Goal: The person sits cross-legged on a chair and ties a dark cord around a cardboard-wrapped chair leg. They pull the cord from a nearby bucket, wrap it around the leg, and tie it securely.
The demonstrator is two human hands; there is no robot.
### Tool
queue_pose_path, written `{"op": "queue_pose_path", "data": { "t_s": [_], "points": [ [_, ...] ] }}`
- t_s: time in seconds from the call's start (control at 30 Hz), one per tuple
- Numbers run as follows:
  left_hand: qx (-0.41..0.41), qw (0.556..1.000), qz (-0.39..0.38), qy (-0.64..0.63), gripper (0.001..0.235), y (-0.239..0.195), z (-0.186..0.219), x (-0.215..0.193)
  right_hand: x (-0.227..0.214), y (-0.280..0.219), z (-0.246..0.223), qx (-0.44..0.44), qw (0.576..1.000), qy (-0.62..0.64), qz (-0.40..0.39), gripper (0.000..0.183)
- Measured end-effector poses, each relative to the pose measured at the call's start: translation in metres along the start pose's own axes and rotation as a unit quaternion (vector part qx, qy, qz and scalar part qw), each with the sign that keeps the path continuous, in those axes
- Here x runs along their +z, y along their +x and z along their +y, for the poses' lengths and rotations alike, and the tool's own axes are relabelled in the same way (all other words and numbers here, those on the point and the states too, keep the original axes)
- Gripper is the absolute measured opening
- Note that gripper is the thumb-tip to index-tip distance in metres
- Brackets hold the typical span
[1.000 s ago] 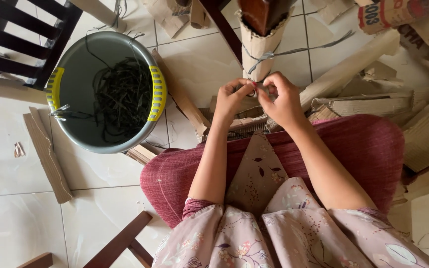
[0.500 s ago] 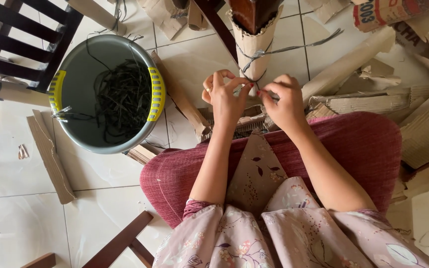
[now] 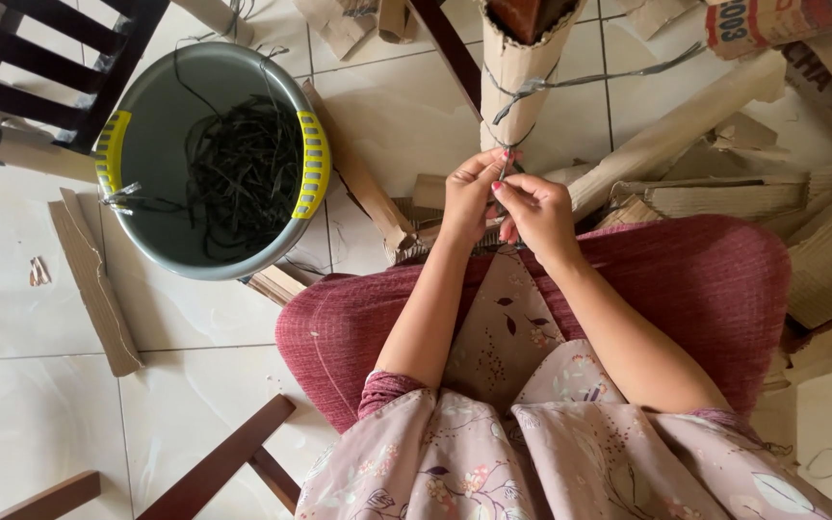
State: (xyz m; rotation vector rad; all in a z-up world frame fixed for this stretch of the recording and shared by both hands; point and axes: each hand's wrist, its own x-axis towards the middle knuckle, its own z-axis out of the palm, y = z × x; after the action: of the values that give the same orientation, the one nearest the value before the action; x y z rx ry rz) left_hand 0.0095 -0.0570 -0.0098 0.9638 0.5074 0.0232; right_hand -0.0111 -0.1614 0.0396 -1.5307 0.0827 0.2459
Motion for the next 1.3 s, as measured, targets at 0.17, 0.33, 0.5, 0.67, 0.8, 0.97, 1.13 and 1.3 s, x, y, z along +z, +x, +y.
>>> {"op": "queue_pose_path", "data": {
  "t_s": [0.17,0.33,0.5,0.67,0.8,0.97,1.13,1.3],
  "points": [
    [-0.004,0.996,-0.056,-0.072,0.016,0.001,-0.007,-0.004,0.003,-0.002,0.006,0.01,1.0,-0.007,0.011,0.019],
    [-0.025,0.984,-0.122,-0.124,0.019,-0.017,0.022,0.005,0.001,0.007,0.018,-0.024,0.997,-0.074,0.018,0.012],
    [0.013,0.988,-0.121,-0.096,0.016,0.017,-0.022,-0.015,-0.003,0.014,0.034,-0.081,0.986,-0.135,0.056,0.009],
    [0.022,0.99,-0.104,-0.094,0.014,0.014,-0.016,-0.012,-0.013,0.024,0.047,-0.178,0.978,-0.078,0.078,0.006],
    [0.04,0.992,-0.085,-0.087,0.016,0.022,-0.024,-0.016,-0.014,0.033,0.046,-0.239,0.968,-0.041,0.068,0.019],
    [0.049,0.993,-0.078,-0.075,0.017,0.024,-0.021,-0.018,-0.012,0.032,0.029,-0.332,0.931,-0.111,0.106,0.012],
    [0.047,0.996,-0.077,-0.021,0.021,0.012,-0.01,-0.022,-0.002,0.037,0.021,-0.402,0.901,-0.131,0.095,0.013],
    [0.062,0.995,-0.082,0.012,0.027,0.009,0.0,-0.021,0.002,0.037,0.018,-0.338,0.933,-0.075,0.102,0.014]
  ]
}}
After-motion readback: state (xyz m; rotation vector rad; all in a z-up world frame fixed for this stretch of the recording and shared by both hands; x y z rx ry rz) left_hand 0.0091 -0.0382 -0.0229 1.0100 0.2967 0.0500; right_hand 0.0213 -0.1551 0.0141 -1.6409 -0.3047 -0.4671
